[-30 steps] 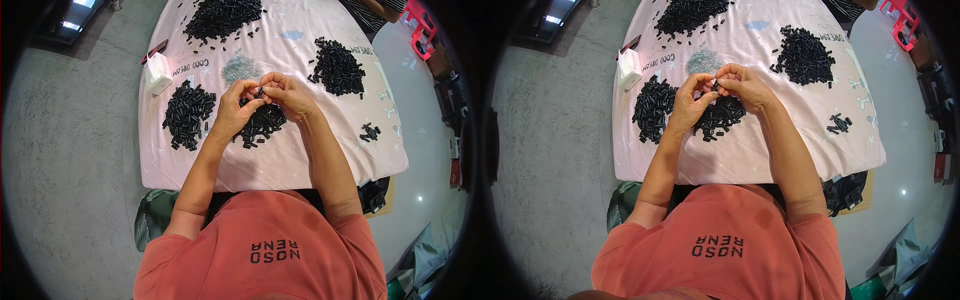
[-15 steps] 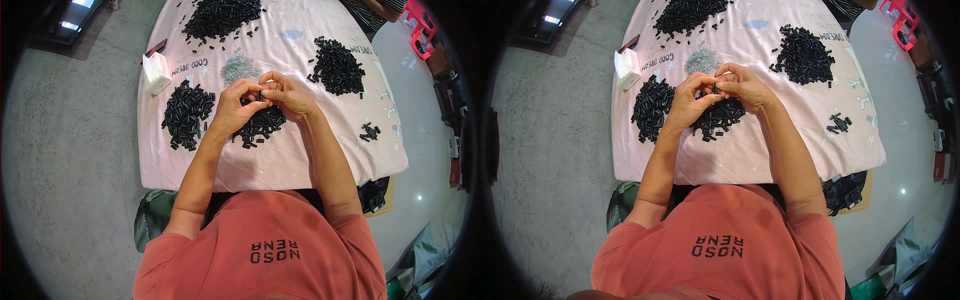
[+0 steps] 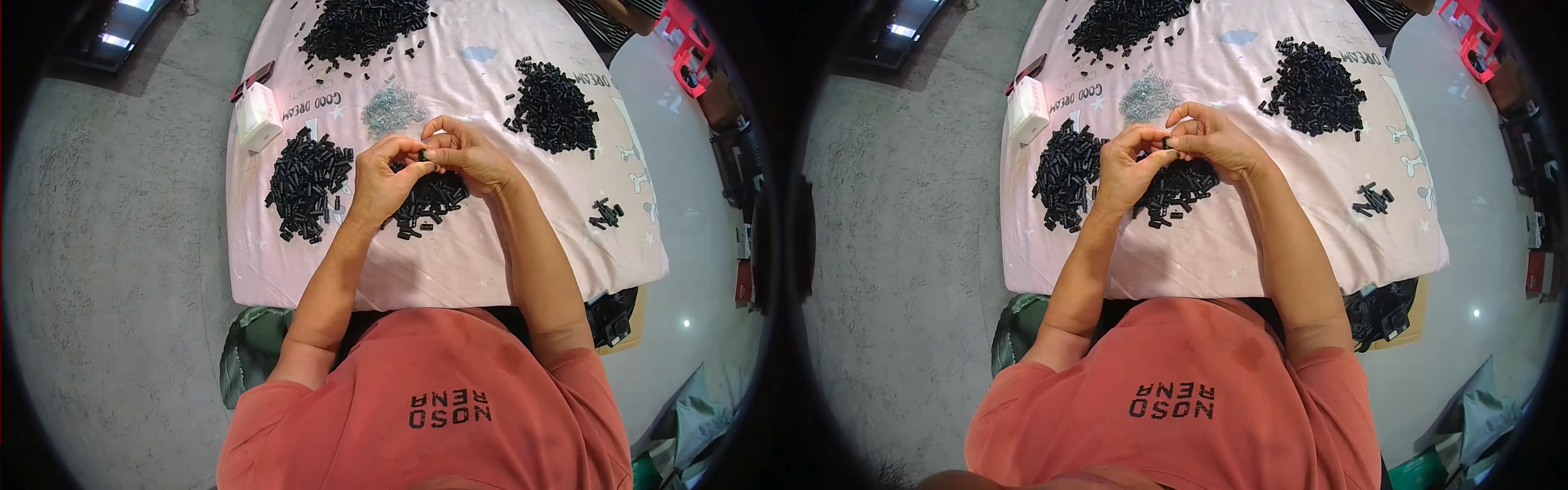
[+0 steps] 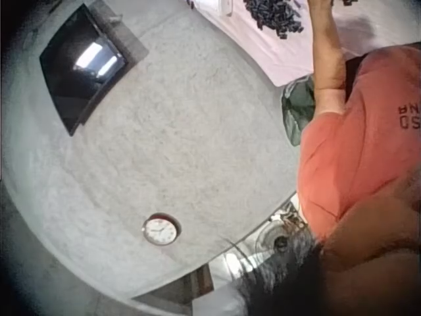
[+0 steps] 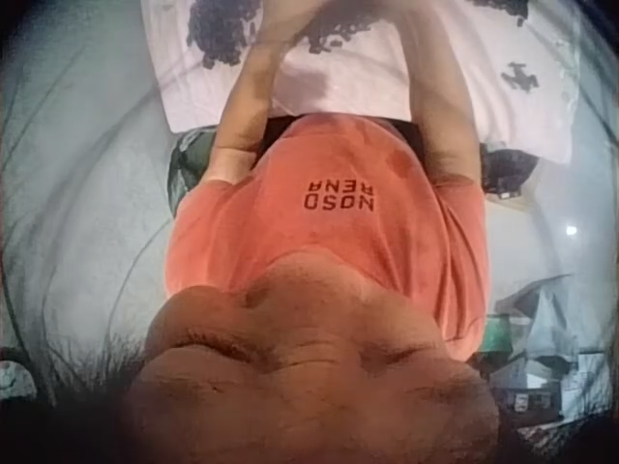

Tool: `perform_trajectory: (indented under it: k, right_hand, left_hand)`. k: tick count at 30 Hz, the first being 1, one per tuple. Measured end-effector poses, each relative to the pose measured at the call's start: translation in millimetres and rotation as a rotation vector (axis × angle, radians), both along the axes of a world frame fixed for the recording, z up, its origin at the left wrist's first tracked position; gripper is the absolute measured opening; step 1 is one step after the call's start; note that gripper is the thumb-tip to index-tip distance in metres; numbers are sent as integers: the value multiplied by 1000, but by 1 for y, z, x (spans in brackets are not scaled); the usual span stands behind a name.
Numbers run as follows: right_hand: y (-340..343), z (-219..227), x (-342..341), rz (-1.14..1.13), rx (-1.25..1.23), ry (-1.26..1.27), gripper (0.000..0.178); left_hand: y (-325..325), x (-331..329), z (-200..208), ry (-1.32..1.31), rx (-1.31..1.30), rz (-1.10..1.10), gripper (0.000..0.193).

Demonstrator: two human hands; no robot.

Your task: Sorting small black plastic or rubber components on a table.

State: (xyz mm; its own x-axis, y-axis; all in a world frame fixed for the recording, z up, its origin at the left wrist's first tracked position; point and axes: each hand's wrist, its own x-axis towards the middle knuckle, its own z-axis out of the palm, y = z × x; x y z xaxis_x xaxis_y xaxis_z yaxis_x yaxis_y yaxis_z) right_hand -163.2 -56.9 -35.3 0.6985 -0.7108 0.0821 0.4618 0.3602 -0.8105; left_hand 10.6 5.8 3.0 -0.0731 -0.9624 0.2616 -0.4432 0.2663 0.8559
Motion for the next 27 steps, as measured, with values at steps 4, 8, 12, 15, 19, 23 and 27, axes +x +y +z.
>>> perform_trajectory:
  k: [4, 8, 12, 15, 19, 23, 27]
  right_hand:
    - [-3, 3, -5, -80, 39, 31, 24]
    - [-7, 3, -4, -221, 79, 25, 19]
    - [-9, -3, 0, -254, 91, 27, 20]
    - [-9, -4, 1, -274, 109, 40, 15]
    - [-8, -4, 1, -256, 136, 3, 11]
    - [-7, -4, 2, -246, 115, 37, 11]
    - [-6, -3, 2, -260, 70, 92, 13]
  left_hand:
    - [3, 16, 0, -72, -65, 201, 25]
    - [4, 83, -8, -325, -64, 523, 25]
    - [16, 117, -9, -594, -135, 683, 25]
    - [24, 102, -2, -590, -264, 592, 21]
    - [37, 56, 8, -339, -109, 136, 9]
    - [44, 32, 11, -350, 20, -12, 13]
    - [39, 29, 7, -457, 12, 44, 16]
